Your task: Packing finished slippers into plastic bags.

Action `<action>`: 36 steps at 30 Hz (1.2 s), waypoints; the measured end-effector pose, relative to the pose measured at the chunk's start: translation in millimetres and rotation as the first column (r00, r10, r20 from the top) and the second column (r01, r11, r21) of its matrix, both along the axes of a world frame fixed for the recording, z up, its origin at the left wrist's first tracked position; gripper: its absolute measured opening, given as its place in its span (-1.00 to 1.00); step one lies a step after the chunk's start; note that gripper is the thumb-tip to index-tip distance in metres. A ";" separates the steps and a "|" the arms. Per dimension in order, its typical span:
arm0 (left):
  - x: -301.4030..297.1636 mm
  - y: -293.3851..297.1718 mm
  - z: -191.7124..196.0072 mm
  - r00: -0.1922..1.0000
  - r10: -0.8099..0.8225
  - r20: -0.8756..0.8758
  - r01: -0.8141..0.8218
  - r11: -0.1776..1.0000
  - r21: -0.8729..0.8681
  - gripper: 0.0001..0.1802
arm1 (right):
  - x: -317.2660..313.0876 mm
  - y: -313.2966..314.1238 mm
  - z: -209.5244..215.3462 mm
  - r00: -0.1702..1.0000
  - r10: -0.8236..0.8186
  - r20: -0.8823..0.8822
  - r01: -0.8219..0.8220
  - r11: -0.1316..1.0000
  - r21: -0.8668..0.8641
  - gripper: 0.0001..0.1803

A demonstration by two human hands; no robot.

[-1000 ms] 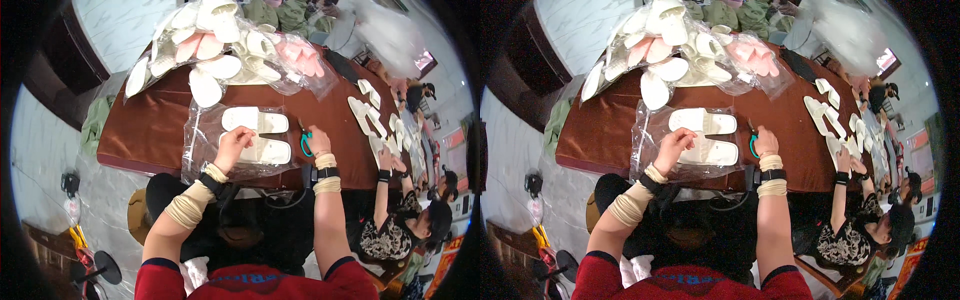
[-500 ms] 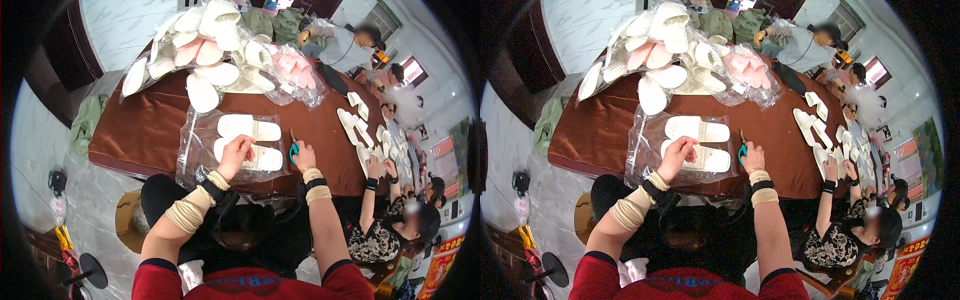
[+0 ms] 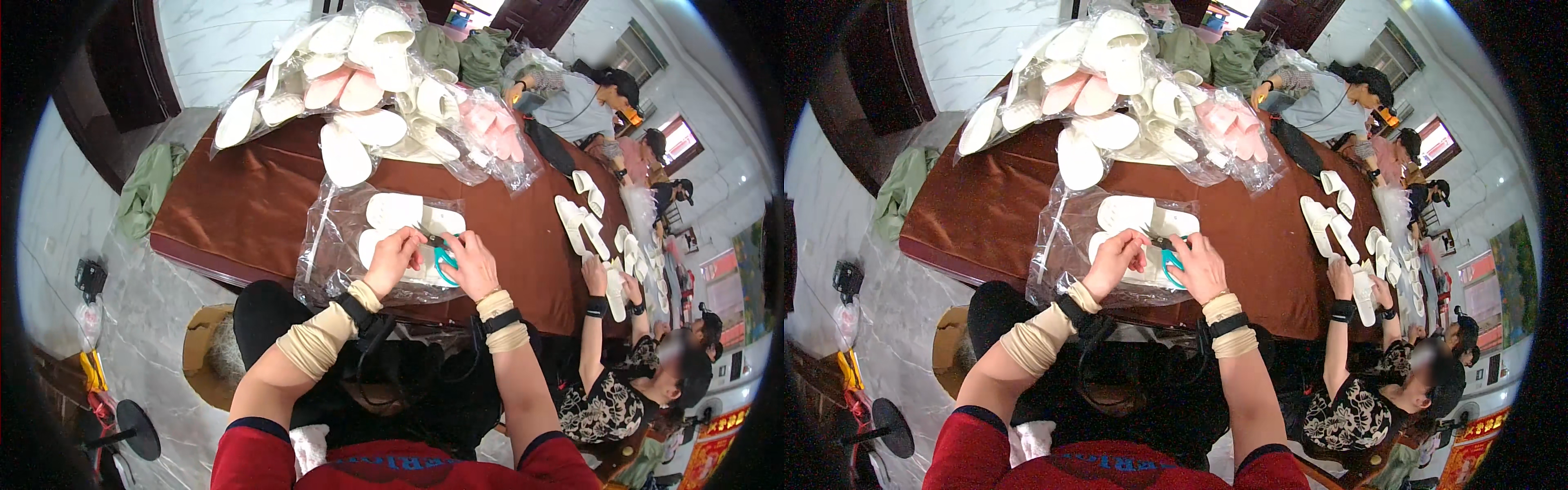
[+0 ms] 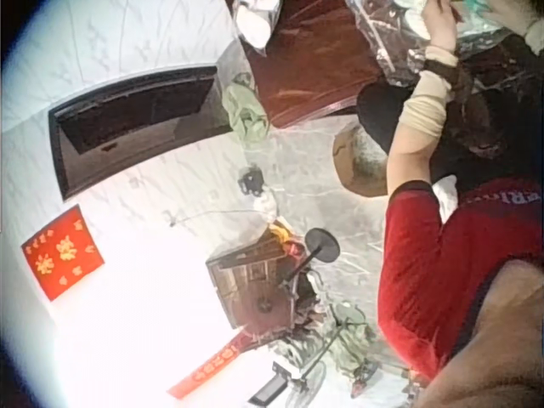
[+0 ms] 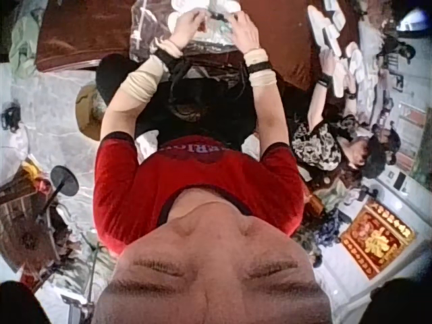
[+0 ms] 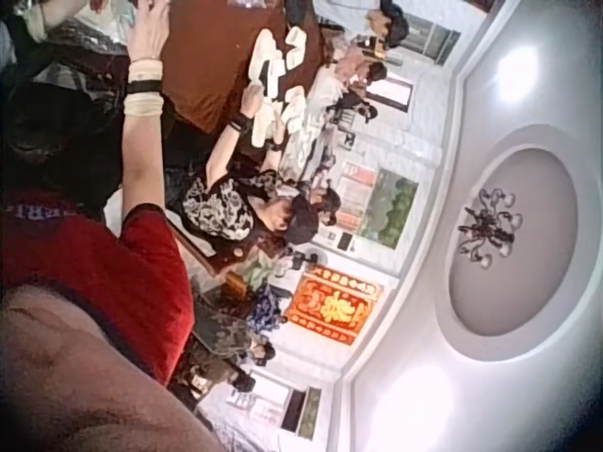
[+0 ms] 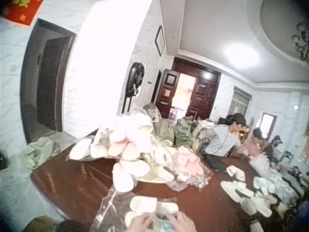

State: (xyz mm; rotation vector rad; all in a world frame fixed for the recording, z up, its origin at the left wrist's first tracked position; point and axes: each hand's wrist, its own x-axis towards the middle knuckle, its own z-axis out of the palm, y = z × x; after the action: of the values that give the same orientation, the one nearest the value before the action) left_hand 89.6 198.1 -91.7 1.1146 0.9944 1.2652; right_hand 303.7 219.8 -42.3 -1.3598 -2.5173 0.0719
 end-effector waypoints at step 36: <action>-115.2 -30.3 20.2 0.694 0.216 -0.687 0.106 0.913 0.394 -0.51 | -67.8 11.5 -75.9 0.689 -0.370 -0.623 -0.038 0.840 -0.542 -0.12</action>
State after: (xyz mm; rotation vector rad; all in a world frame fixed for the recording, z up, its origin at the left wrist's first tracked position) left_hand -25.6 167.8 -71.5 2.0315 1.3800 1.1069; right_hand 235.9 231.3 -118.2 -1.3681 -1.7282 1.1003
